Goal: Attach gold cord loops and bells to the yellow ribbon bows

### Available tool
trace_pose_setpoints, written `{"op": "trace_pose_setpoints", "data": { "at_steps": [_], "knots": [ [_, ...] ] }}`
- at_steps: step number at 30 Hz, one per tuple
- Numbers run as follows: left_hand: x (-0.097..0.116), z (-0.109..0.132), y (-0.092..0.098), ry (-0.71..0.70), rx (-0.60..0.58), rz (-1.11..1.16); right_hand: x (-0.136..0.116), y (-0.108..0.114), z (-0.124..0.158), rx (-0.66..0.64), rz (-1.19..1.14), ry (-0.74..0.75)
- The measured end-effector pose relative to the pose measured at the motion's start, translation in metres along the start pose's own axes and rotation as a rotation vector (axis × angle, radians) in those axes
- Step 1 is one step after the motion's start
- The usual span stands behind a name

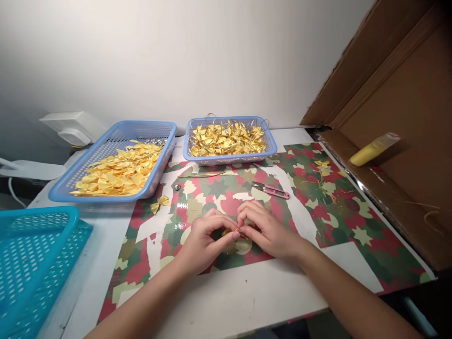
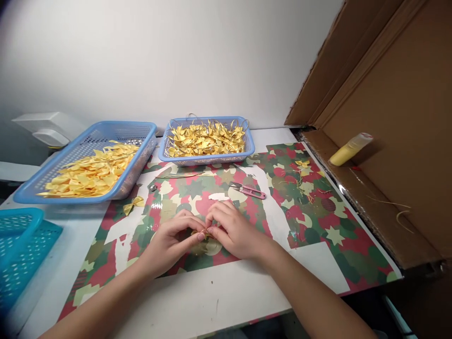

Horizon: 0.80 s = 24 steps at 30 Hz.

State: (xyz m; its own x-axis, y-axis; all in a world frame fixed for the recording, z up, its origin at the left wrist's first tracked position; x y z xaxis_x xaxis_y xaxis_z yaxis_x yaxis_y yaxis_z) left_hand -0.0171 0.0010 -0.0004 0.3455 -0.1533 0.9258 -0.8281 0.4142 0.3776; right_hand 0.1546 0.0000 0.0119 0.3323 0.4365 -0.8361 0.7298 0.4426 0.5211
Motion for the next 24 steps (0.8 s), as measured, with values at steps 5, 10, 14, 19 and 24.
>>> {"op": "trace_pose_setpoints", "data": {
  "at_steps": [5,10,14,19,24],
  "knots": [
    [-0.0002,-0.0027,0.0026,-0.03,-0.038,-0.12,0.0026,-0.0024,-0.0001,-0.03,0.074,-0.01],
    [-0.0007,-0.0038,0.004,-0.004,-0.031,-0.143,0.0067,-0.0047,0.0008,0.089,0.092,0.017],
    [0.0008,-0.0055,0.0039,0.021,-0.028,-0.107,0.0074,-0.0078,0.0012,0.155,0.12,0.05],
    [-0.0006,-0.0055,0.0051,0.018,-0.02,-0.018,0.0091,-0.0101,0.0009,0.192,0.153,0.028],
    [-0.0011,-0.0052,0.0069,0.047,-0.016,0.072,0.0094,-0.0096,0.0011,0.185,0.163,-0.015]
  ]
}}
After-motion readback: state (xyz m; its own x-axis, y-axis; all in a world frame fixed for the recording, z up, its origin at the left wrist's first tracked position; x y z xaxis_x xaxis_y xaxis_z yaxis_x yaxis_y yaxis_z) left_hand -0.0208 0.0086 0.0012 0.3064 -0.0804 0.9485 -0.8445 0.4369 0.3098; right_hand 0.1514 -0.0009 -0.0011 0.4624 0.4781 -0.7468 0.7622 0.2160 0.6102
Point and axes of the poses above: each hand's wrist, its own z-axis away from the middle knuckle, its own y-axis out of the back of the hand, x = y × z, the point moved 3 cm from there along -z, towards the middle knuckle, and after that the axes turned 4 degrees about y, right-handed, at the moved point
